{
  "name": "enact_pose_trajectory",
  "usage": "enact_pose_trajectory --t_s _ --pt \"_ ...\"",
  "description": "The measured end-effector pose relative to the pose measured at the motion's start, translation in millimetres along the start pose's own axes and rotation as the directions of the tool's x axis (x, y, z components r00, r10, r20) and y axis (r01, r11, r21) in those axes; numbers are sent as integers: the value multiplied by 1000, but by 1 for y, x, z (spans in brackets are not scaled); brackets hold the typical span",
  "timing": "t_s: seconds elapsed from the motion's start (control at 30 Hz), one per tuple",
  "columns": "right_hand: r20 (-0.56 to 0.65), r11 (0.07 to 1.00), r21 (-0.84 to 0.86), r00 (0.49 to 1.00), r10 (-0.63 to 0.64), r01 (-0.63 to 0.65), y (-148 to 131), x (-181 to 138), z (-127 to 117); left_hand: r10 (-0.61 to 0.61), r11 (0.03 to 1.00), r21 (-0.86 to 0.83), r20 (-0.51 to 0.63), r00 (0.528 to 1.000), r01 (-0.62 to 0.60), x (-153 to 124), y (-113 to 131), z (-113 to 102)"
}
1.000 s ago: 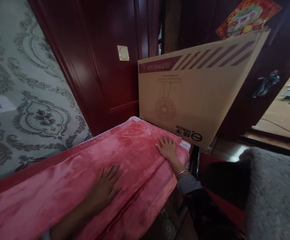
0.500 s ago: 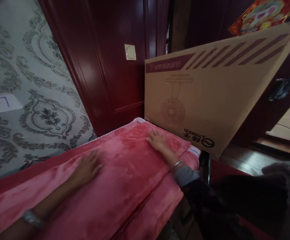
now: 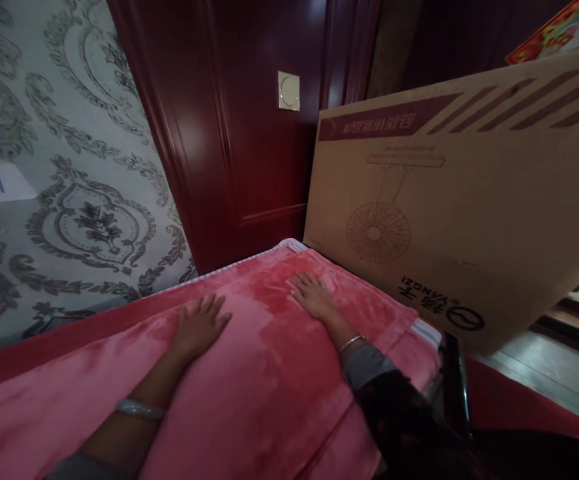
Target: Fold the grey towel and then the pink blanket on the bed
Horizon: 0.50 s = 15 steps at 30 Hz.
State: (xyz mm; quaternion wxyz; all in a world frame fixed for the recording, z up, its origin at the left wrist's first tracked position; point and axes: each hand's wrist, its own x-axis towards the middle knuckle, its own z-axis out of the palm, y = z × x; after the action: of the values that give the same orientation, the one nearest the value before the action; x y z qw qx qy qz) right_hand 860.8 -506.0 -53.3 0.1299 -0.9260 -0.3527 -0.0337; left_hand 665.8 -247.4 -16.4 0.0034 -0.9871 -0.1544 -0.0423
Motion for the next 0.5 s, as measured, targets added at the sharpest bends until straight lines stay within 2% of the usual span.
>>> enact_pose_trajectory --t_s 0.03,0.1,0.27,0.37,0.5 --pt "29 1000 -2 1000 -3 3 1 3 -2 -77 997 12 18 997 77 3 -8 -1" --pt "78 1000 1 997 -10 10 4 15 -10 -141 990 24 30 990 140 6 -20 -2" --pt "51 994 -3 993 110 -110 22 60 -26 -137 990 38 -30 990 138 3 -23 5" --pt "78 983 8 981 180 -181 36 80 -19 -144 989 19 10 990 143 2 -23 6" --pt "87 973 28 970 225 -228 55 86 -3 -159 987 -4 93 983 160 4 -29 3"
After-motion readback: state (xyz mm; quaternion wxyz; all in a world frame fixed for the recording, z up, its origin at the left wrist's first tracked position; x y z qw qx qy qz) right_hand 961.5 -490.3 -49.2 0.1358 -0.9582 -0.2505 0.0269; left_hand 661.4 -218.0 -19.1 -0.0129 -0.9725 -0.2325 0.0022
